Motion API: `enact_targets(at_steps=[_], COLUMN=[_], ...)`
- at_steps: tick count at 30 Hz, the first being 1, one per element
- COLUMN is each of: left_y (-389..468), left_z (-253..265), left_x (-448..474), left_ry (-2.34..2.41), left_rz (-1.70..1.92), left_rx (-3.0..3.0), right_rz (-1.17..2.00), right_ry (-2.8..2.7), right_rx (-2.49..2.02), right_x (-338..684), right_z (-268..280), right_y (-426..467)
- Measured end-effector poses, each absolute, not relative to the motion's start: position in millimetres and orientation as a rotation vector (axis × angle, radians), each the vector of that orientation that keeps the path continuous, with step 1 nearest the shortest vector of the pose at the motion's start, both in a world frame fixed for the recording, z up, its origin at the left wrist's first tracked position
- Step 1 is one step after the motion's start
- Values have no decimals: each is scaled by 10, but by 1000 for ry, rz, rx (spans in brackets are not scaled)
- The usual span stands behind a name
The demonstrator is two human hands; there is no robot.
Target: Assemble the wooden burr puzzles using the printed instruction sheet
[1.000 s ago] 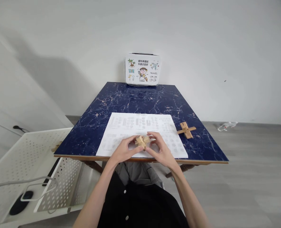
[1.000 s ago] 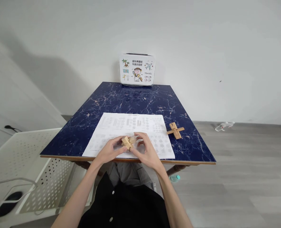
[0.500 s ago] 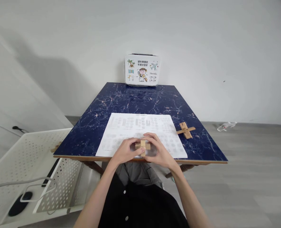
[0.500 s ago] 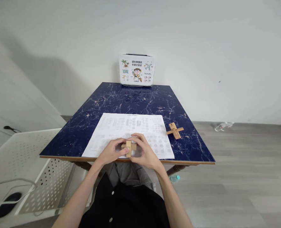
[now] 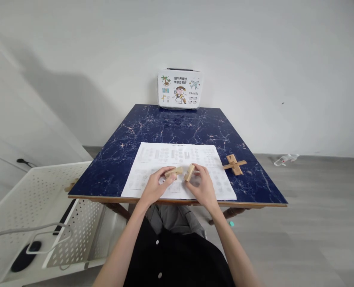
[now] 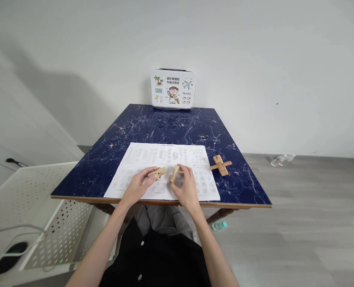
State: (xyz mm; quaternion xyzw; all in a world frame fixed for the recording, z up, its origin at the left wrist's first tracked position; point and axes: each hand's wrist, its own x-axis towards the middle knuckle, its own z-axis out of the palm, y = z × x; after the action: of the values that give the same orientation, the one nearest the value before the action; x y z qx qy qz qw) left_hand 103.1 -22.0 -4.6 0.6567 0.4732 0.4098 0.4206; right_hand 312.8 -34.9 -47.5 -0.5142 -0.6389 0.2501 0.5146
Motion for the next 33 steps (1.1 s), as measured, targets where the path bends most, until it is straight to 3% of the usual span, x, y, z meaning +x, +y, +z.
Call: enact_targets(at_steps=[7,23,33], left_y=[-232,-255,-214], left_z=[-67,-73,-216], left_x=[1054,1041,1069], left_ry=[1144,1121,1303], left_rz=[1028,920,981], left_rx=[1701,1951,2074], right_rz=[499,714,936], right_ry=[-1564,-1596,-1089], right_rx=[-1296,-1090,-1213], right_x=[3096,3175,3225], right_z=[-496,-322,-317], right_y=[-362,-400,-366])
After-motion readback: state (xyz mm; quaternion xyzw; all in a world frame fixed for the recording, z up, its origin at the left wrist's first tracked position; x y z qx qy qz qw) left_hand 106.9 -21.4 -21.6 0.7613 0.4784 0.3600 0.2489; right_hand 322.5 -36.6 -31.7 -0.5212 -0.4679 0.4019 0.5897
